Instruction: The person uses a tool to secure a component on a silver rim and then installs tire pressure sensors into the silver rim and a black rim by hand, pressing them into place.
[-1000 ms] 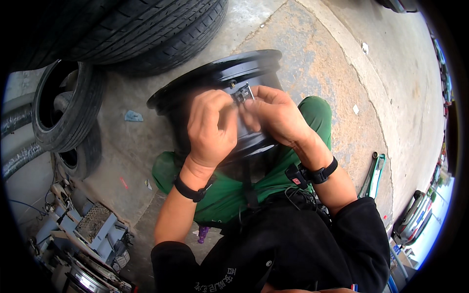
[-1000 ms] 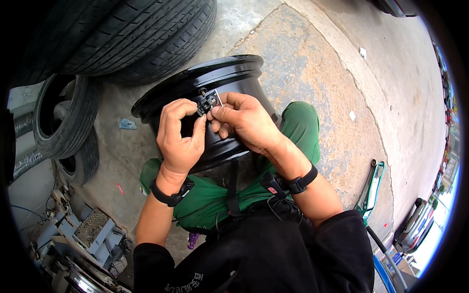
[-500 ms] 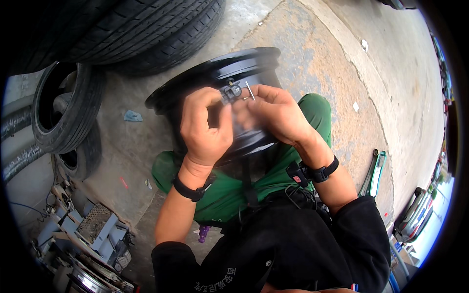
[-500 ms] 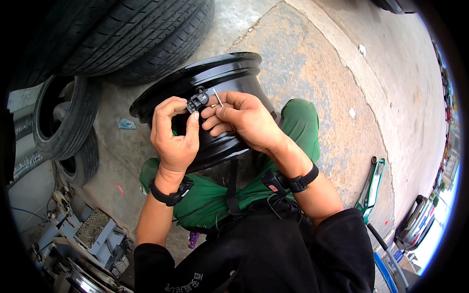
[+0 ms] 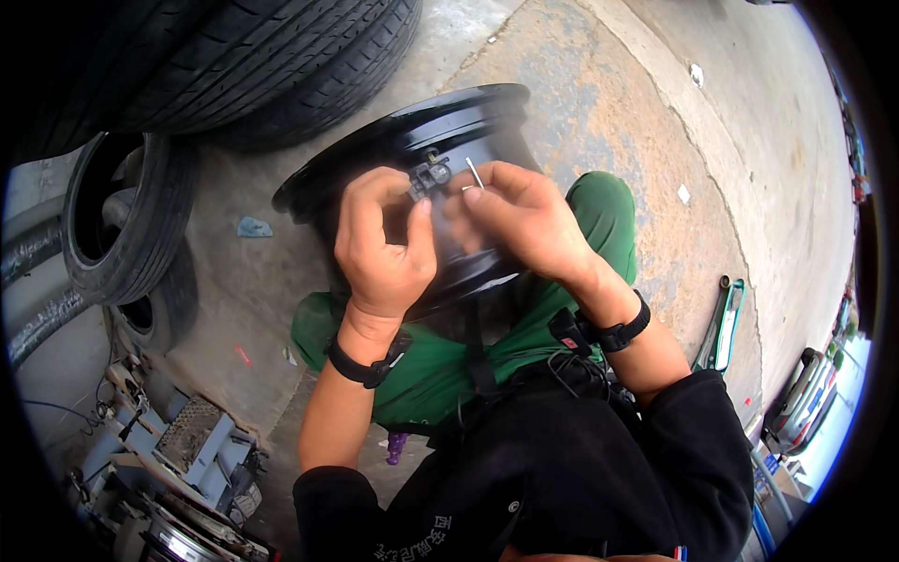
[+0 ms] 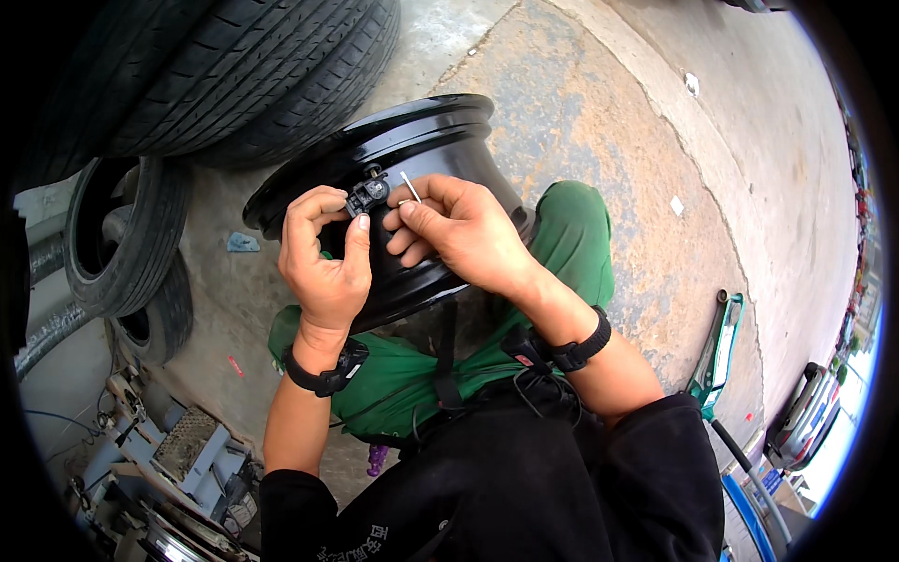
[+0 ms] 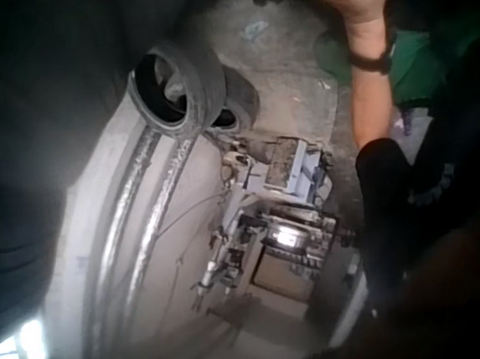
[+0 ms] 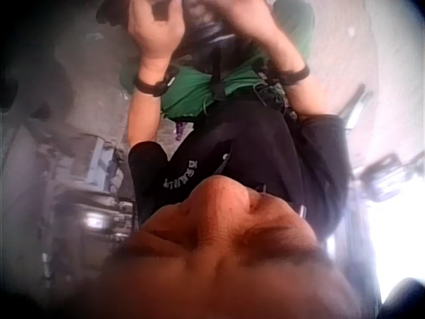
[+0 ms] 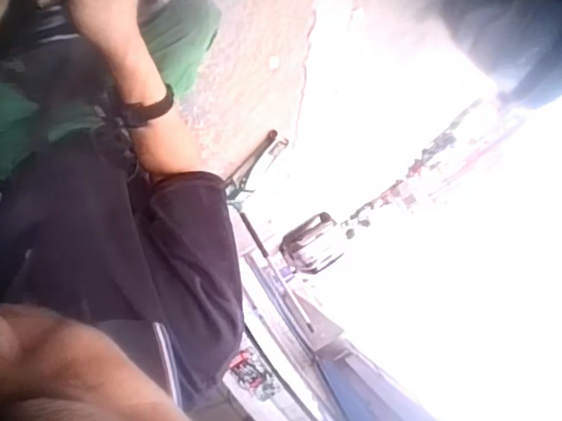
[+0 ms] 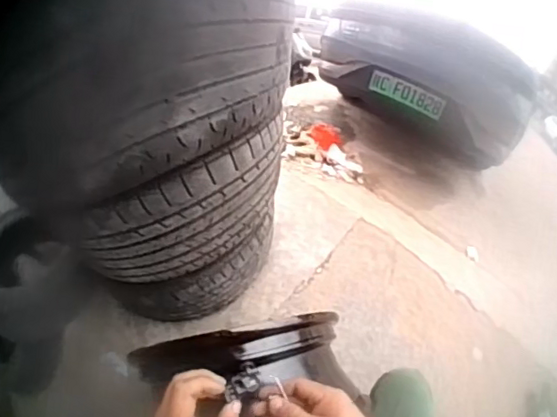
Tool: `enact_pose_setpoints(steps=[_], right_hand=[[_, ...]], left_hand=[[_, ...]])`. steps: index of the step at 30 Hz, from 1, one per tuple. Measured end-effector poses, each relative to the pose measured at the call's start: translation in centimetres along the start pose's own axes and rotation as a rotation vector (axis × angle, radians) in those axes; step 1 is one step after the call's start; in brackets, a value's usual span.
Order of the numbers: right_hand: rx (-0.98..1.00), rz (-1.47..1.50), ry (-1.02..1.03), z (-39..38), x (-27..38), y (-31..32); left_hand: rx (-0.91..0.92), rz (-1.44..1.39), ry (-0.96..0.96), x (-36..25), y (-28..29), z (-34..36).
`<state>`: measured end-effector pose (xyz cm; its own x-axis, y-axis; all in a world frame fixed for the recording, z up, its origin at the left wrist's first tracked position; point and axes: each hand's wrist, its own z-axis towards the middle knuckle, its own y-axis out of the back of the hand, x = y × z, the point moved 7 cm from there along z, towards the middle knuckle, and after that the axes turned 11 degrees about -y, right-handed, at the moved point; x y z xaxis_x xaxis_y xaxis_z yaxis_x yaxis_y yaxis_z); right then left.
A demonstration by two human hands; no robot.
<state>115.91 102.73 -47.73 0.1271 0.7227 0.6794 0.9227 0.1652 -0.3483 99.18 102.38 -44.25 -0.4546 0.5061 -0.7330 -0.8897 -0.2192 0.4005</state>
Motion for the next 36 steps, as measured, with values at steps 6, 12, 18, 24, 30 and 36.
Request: enact_pose_setpoints(steps=[6, 12, 18, 24, 30, 36], right_hand=[[-0.077, 0.109, 0.019, 0.3, -0.2, 1.8], [-0.122, 0.061, -0.056, 0.5, 0.3, 1.6], [-0.205, -0.066, -0.046, 0.9, 0.6, 1.5], [-0.218, -0.060, -0.037, 1.0, 0.5, 1.2], [-0.216, -0.048, -0.044, 1.2, 0.7, 1.0], [-0.247, -0.150, -0.043, 1.6, 0.8, 1.3]], left_hand=[[0.043, 0.001, 0.041, 0.3, -0.3, 0.0], [0.069, 0.002, 0.078, 0.7, -0.7, 0.1], [0.110, 0.051, 0.041, 0.5, -1.0, 0.4], [0.133, 0.150, -0.048, -0.1, -0.8, 0.9], [0.074, 0.084, 0.063, 0.4, -0.6, 0.7], [0.102, 0.164, 0.011, 0.1, -0.7, 0.9]])
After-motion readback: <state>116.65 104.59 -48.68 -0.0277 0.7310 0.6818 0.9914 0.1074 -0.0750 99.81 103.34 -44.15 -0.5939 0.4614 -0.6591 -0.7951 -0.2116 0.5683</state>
